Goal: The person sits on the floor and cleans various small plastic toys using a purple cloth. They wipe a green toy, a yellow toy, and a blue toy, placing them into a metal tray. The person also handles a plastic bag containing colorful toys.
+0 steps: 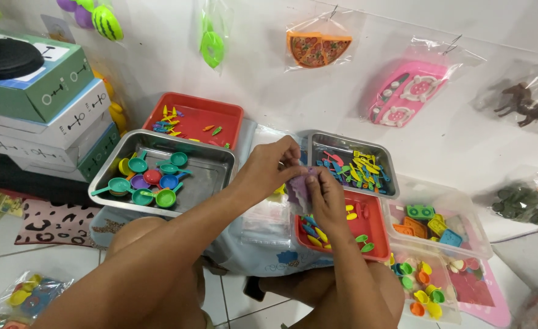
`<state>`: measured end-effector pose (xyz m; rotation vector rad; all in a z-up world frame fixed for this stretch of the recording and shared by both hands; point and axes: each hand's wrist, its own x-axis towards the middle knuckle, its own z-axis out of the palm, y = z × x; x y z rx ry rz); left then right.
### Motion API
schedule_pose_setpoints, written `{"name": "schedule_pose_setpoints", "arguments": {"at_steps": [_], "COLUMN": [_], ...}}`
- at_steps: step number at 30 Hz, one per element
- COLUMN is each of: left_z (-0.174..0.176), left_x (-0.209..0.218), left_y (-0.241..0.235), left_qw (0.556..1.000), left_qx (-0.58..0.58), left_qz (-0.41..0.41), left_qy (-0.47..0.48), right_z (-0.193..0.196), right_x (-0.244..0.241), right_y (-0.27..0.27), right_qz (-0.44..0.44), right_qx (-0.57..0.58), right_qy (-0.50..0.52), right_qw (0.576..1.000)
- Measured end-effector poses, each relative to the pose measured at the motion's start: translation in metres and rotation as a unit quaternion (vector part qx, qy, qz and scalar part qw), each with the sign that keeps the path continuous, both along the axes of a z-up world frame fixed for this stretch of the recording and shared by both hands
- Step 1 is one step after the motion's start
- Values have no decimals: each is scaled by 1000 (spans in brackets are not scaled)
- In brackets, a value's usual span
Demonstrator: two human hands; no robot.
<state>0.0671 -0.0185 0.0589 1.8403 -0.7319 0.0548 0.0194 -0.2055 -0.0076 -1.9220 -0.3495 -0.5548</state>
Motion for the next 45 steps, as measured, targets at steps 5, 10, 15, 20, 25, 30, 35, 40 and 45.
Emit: {"name": "schedule_pose_setpoints", "arguments": {"at_steps": [5,10,15,20,25,30,35,40,45], "left_z": [-11,-8,-7,-35,-42,-36,-43,-95,-100], "left_x": [5,-3,-4,16,22,27,56,105,113], "left_y": [3,1,2,-4,-9,-6,9,2,-1], "left_qw": [1000,999,991,992,989,992,995,922,902], "left_qx": [26,40,-10,-30,-57,-60,96,370,422], "left_qz": [-4,-11,-85,-81,-69,-40,14,77,71], "left_qy": [6,14,103,89,120,102,34,-83,-62], "right_z": [12,3,-6,-20,-28,-18,-23,-26,-60], "right_x": [-3,3,4,8,17,19,28,31,45], "right_y": [10,-1,-10,-8,-8,8,-16,-34,-60], "right_qz": [7,-15,-65,-65,-109,-133,-145,-128,-138], "right_qx": [12,4,70,178,205,340,457,538,543], "right_qy": [-36,-41,-40,-41,-30,33,95,182,222], "right_qw": [999,999,995,981,972,931,873,813,798]}}
